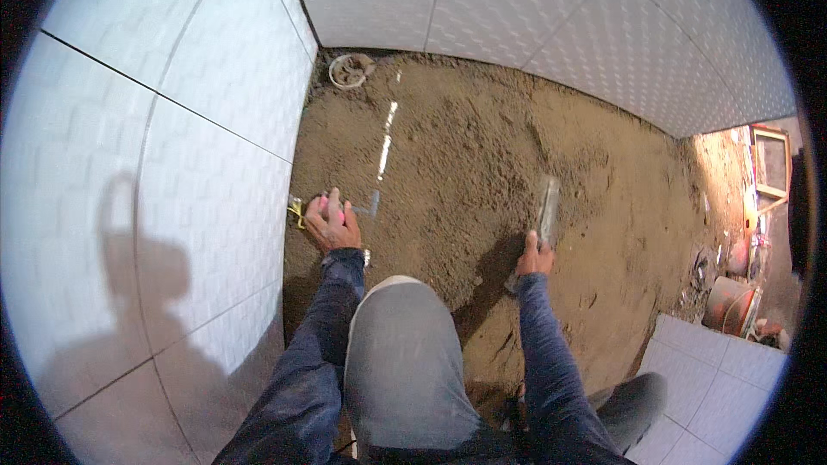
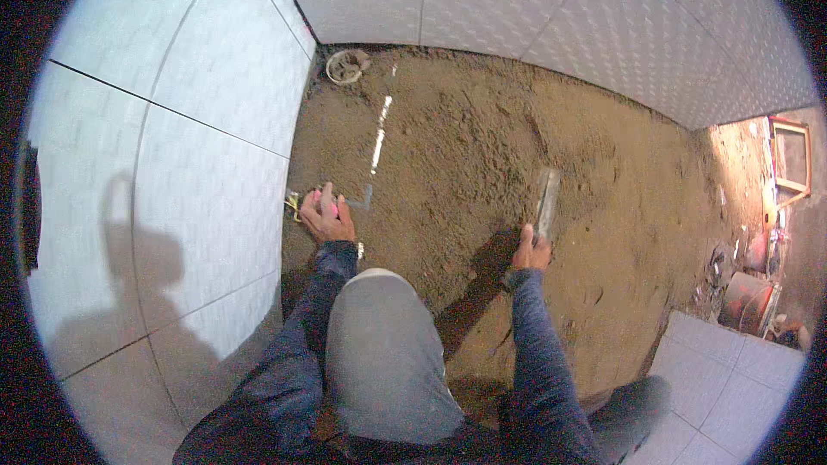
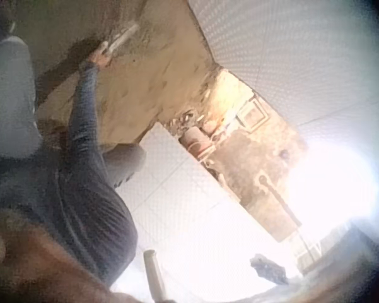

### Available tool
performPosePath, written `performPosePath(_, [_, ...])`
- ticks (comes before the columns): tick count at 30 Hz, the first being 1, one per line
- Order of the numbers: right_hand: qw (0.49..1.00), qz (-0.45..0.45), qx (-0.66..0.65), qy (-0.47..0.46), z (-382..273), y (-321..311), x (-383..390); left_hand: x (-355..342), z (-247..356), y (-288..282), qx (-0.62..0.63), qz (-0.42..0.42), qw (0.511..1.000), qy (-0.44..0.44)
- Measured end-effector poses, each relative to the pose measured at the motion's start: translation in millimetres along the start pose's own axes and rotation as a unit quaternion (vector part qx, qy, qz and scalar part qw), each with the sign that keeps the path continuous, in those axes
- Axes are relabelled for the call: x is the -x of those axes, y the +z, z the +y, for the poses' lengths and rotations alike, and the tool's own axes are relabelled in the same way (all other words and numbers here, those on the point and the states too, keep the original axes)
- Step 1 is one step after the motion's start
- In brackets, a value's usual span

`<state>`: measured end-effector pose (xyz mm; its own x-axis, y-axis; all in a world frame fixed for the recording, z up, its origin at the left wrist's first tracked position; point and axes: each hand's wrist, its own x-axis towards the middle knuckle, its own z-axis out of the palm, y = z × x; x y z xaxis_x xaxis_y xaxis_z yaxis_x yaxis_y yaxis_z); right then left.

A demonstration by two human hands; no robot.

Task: The person uses a trowel to spread and level wet cement on a floor inside a tiled room. Another person pours additional cement from a bucket onto the floor, and the person continues to smooth the surface with the trowel.

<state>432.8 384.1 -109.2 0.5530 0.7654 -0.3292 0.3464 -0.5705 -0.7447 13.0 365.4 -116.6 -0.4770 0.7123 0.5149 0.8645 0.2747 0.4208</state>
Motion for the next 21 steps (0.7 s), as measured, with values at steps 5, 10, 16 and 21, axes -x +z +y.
performPosePath(5, [0.982,-0.042,-0.170,0.073,-45,41,42,-4,1,6,0.017,0.030,0.999,-0.002])
performPosePath(10, [0.928,-0.190,-0.304,0.097,-89,57,51,-45,9,-12,-0.038,-0.101,0.994,0.013])
performPosePath(16, [0.922,-0.251,-0.274,0.105,-149,86,75,-57,-10,1,-0.069,-0.103,0.991,0.041])
performPosePath(21, [0.906,-0.310,-0.268,0.103,-174,131,72,-60,-8,1,-0.054,-0.134,0.990,-0.009])
